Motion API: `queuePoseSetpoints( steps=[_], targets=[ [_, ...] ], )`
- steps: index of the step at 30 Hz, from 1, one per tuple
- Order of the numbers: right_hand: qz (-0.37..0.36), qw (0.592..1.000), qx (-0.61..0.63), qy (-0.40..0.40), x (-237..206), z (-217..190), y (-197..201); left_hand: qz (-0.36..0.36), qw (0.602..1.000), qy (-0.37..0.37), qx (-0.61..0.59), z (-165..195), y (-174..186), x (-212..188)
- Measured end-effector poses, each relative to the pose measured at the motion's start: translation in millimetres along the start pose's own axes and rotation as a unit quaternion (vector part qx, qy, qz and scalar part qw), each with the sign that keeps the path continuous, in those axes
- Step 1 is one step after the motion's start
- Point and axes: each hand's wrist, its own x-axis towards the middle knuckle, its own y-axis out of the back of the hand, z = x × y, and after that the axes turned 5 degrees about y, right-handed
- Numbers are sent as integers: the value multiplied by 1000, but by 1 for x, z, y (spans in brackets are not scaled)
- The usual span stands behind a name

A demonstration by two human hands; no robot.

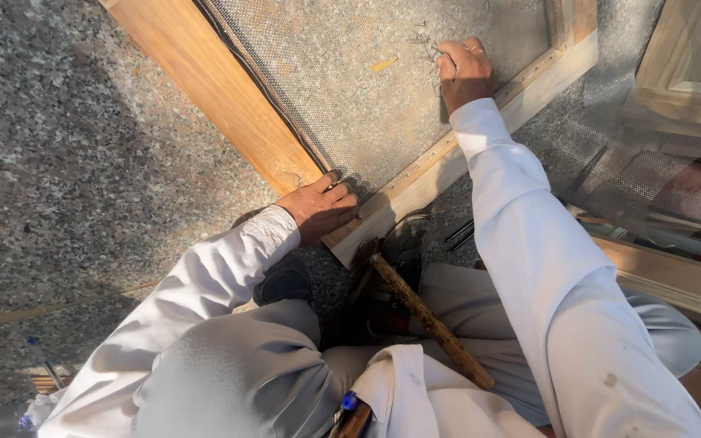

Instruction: The person secures a mesh screen to a wooden window frame by repeatedly hammering small nails along the frame's edge. The person works methodically along the bottom and side edges of the frame, using a hammer to drive each nail into the wood.

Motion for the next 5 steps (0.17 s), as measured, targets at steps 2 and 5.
queuePoseSetpoints(
  steps=[2, 5],
  targets=[
    [14, 999, -19, 25, 8, 2, -7, 20, 1000, 1, 6, -1, -3, -2],
    [-6, 999, -37, 24, 4, 19, -20, 36, 999, -5, 13, 0, -10, -1]
  ],
)
